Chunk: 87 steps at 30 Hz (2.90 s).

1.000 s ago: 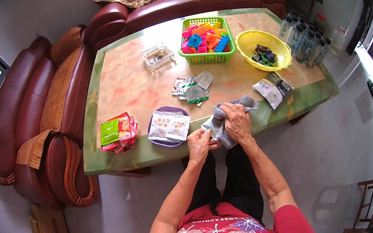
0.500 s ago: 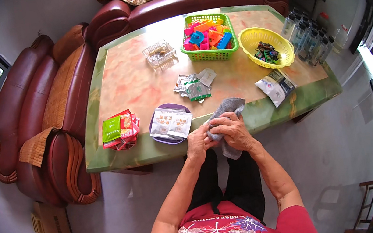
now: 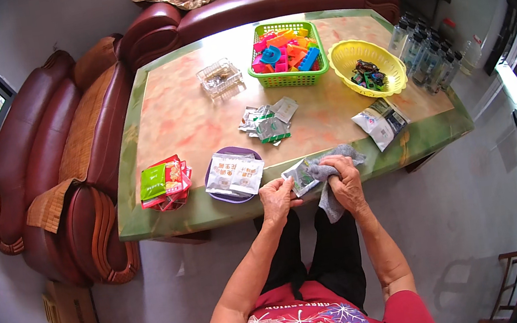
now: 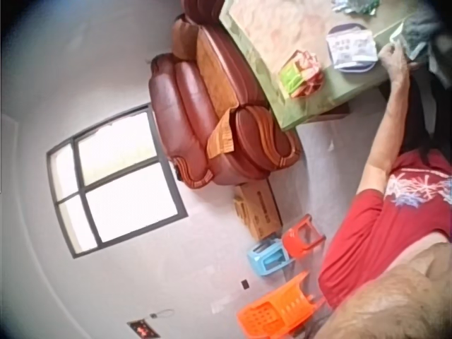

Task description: The person wipes the surface of multiple small, sealed packets with a grey cloth. They pick up each packet from a pile on the table, wipe it thoroughly on all sides, and place it into a purple bowl. The task is performed one packet at a time in a repetitive sequence.

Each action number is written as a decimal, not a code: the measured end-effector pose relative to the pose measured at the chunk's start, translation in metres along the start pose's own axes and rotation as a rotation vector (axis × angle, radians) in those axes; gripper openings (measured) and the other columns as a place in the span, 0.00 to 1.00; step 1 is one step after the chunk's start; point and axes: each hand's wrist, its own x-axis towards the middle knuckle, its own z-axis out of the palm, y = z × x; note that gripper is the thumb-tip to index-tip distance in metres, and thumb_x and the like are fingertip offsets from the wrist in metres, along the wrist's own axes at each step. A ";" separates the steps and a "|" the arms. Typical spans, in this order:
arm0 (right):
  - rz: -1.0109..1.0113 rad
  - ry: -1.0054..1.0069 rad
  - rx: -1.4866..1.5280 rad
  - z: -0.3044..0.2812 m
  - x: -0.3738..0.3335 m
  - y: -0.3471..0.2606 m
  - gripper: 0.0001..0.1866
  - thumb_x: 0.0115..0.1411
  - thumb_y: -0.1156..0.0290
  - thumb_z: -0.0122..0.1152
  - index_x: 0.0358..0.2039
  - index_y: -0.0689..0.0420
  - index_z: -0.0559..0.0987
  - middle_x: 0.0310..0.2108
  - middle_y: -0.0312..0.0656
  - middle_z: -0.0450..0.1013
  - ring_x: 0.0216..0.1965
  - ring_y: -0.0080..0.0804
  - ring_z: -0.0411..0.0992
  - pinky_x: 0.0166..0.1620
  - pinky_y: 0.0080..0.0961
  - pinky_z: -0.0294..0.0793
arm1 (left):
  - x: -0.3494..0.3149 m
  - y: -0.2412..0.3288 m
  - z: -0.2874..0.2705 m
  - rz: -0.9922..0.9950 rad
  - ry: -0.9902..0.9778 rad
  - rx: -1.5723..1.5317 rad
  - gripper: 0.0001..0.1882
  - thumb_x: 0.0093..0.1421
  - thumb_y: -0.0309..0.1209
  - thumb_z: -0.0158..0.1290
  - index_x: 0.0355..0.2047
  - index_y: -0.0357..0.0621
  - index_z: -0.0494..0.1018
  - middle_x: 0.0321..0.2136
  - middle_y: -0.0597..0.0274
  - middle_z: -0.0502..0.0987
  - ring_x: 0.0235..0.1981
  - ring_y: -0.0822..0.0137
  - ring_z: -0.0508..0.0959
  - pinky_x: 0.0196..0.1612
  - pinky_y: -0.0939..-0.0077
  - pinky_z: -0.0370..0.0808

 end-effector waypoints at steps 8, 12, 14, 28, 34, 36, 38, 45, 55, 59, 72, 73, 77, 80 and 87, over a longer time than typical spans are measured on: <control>-0.161 -0.361 -0.371 0.025 0.008 0.003 0.25 0.46 0.72 0.57 0.49 0.45 0.78 0.56 0.27 0.71 0.54 0.34 0.65 0.52 0.45 0.62 | -0.005 0.003 0.004 0.026 -0.028 -0.022 0.12 0.66 0.33 0.52 0.34 0.34 0.77 0.28 0.60 0.80 0.23 0.72 0.81 0.23 0.76 0.82; -0.089 -0.214 -0.618 0.029 0.013 0.007 0.24 0.48 0.71 0.58 0.49 0.47 0.78 0.55 0.28 0.71 0.54 0.35 0.65 0.52 0.45 0.62 | -0.004 0.002 0.002 -0.014 -0.012 -0.007 0.11 0.64 0.32 0.54 0.32 0.35 0.76 0.26 0.63 0.78 0.20 0.76 0.77 0.22 0.78 0.82; 0.009 -0.066 -0.663 0.031 0.014 0.017 0.23 0.49 0.71 0.57 0.49 0.49 0.77 0.54 0.30 0.71 0.54 0.36 0.65 0.53 0.47 0.61 | -0.004 0.002 0.004 0.001 -0.016 -0.039 0.11 0.64 0.32 0.54 0.31 0.36 0.76 0.24 0.64 0.77 0.19 0.77 0.76 0.21 0.78 0.82; -0.210 -0.342 -0.440 0.038 0.016 0.000 0.22 0.47 0.68 0.60 0.46 0.44 0.79 0.50 0.29 0.74 0.51 0.34 0.66 0.51 0.44 0.62 | -0.010 0.008 0.003 0.007 -0.062 -0.047 0.12 0.67 0.35 0.51 0.35 0.38 0.76 0.28 0.63 0.79 0.23 0.73 0.80 0.24 0.78 0.81; -0.005 0.030 -0.740 0.031 0.011 0.016 0.20 0.48 0.67 0.61 0.45 0.46 0.79 0.49 0.29 0.73 0.51 0.35 0.66 0.51 0.45 0.62 | -0.004 -0.001 0.002 0.020 -0.038 -0.051 0.11 0.66 0.33 0.51 0.34 0.35 0.76 0.27 0.63 0.78 0.23 0.75 0.79 0.23 0.79 0.82; -0.030 0.071 -0.584 0.028 0.009 0.018 0.21 0.48 0.72 0.59 0.46 0.50 0.78 0.49 0.34 0.73 0.51 0.39 0.66 0.52 0.44 0.64 | -0.003 0.000 0.002 0.007 -0.042 -0.054 0.11 0.66 0.32 0.51 0.34 0.35 0.75 0.28 0.64 0.78 0.23 0.75 0.79 0.22 0.79 0.82; -0.146 0.053 -0.347 0.030 0.007 0.002 0.23 0.48 0.74 0.58 0.48 0.51 0.78 0.50 0.37 0.73 0.50 0.42 0.66 0.53 0.43 0.64 | -0.004 0.005 -0.001 -0.006 -0.063 -0.068 0.10 0.66 0.32 0.51 0.34 0.37 0.76 0.29 0.63 0.79 0.24 0.75 0.79 0.24 0.77 0.82; -0.309 -0.295 -0.486 0.023 -0.019 -0.015 0.26 0.49 0.73 0.58 0.53 0.51 0.76 0.58 0.36 0.69 0.55 0.36 0.66 0.54 0.39 0.64 | 0.000 -0.006 -0.005 0.018 -0.078 -0.098 0.10 0.66 0.32 0.51 0.36 0.38 0.76 0.31 0.63 0.80 0.25 0.74 0.80 0.26 0.74 0.83; -0.101 -0.178 -0.544 -0.010 -0.021 0.013 0.27 0.44 0.76 0.59 0.50 0.50 0.77 0.57 0.32 0.69 0.56 0.36 0.64 0.55 0.41 0.63 | -0.004 -0.006 0.002 0.052 -0.051 -0.073 0.11 0.67 0.32 0.50 0.36 0.36 0.75 0.28 0.62 0.79 0.23 0.75 0.79 0.24 0.80 0.81; -0.040 -0.105 -0.587 -0.008 -0.015 0.019 0.26 0.45 0.75 0.59 0.49 0.49 0.77 0.56 0.32 0.70 0.55 0.37 0.64 0.54 0.41 0.65 | -0.024 -0.004 -0.003 0.111 -0.119 -0.020 0.10 0.66 0.32 0.51 0.38 0.36 0.74 0.30 0.62 0.79 0.26 0.73 0.80 0.26 0.77 0.81; -0.030 -0.039 -0.645 -0.001 -0.019 0.016 0.25 0.45 0.73 0.60 0.48 0.48 0.77 0.54 0.30 0.70 0.55 0.36 0.64 0.53 0.41 0.64 | 0.046 0.105 -0.119 0.445 0.047 0.572 0.13 0.64 0.31 0.51 0.39 0.31 0.78 0.26 0.60 0.81 0.27 0.74 0.77 0.33 0.74 0.74; -0.045 -0.035 -0.636 0.001 -0.018 0.015 0.25 0.45 0.73 0.60 0.48 0.48 0.77 0.54 0.30 0.71 0.54 0.36 0.64 0.53 0.41 0.64 | 0.061 0.101 -0.131 0.439 0.072 0.628 0.14 0.63 0.33 0.52 0.41 0.33 0.78 0.28 0.56 0.83 0.29 0.72 0.80 0.35 0.72 0.75; -0.070 -0.014 -0.643 -0.001 -0.019 0.019 0.25 0.44 0.74 0.60 0.47 0.48 0.77 0.53 0.30 0.71 0.54 0.36 0.65 0.53 0.40 0.64 | 0.077 0.104 -0.128 0.410 0.162 0.858 0.14 0.59 0.35 0.54 0.39 0.37 0.80 0.30 0.50 0.82 0.32 0.60 0.83 0.38 0.66 0.76; -0.074 -0.001 -0.648 -0.001 -0.019 0.020 0.24 0.44 0.74 0.60 0.46 0.48 0.78 0.53 0.30 0.71 0.54 0.36 0.65 0.53 0.40 0.64 | 0.074 0.104 -0.121 0.425 0.228 0.941 0.13 0.57 0.35 0.56 0.38 0.39 0.80 0.30 0.49 0.82 0.33 0.55 0.82 0.40 0.63 0.76; -0.065 0.020 -0.640 0.002 -0.018 0.014 0.23 0.44 0.74 0.60 0.45 0.48 0.78 0.52 0.31 0.71 0.53 0.36 0.65 0.53 0.40 0.64 | 0.081 0.079 -0.116 0.657 0.520 1.166 0.11 0.51 0.34 0.62 0.35 0.48 0.81 0.31 0.57 0.79 0.39 0.54 0.75 0.45 0.61 0.72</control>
